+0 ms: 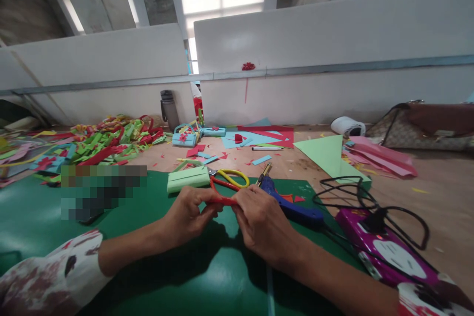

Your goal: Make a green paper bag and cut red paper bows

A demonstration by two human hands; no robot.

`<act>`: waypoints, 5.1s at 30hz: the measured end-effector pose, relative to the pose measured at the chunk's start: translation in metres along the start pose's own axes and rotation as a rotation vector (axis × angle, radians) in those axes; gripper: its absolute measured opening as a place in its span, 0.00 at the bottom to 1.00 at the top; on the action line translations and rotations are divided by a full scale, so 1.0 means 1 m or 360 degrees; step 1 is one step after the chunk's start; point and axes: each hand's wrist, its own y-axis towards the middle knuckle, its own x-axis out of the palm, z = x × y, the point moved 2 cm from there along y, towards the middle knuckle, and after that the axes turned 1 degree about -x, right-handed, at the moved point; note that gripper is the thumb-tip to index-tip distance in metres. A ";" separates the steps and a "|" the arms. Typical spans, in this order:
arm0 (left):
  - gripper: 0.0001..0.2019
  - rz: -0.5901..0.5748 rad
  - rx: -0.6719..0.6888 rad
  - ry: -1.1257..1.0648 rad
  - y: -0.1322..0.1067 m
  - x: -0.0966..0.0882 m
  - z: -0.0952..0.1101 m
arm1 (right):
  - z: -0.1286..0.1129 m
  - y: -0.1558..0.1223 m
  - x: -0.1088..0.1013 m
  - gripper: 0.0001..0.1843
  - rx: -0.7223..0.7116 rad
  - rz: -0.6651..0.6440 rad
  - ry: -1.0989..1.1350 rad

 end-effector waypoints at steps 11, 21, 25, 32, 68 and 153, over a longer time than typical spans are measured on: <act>0.10 -0.0002 -0.0099 0.0011 0.002 -0.005 -0.004 | 0.004 0.003 -0.010 0.04 0.0131 0.0109 0.0062; 0.10 -0.0071 0.0087 0.0120 -0.003 0.009 0.002 | -0.005 0.001 0.002 0.13 -0.0069 0.0057 0.0017; 0.10 -0.0060 0.0033 0.0047 -0.001 0.004 0.004 | -0.003 0.000 0.000 0.12 -0.0033 0.0106 -0.0029; 0.07 0.0028 -0.0255 -0.0255 0.005 -0.008 0.003 | 0.004 0.002 -0.009 0.08 0.0278 0.0147 0.0077; 0.11 -0.0024 -0.0945 -0.1405 0.002 0.002 0.004 | -0.009 0.002 -0.011 0.14 0.0031 0.0323 0.0351; 0.10 0.0058 -0.0705 -0.0960 -0.004 0.001 0.022 | -0.019 0.004 -0.014 0.04 0.0877 0.0414 0.1112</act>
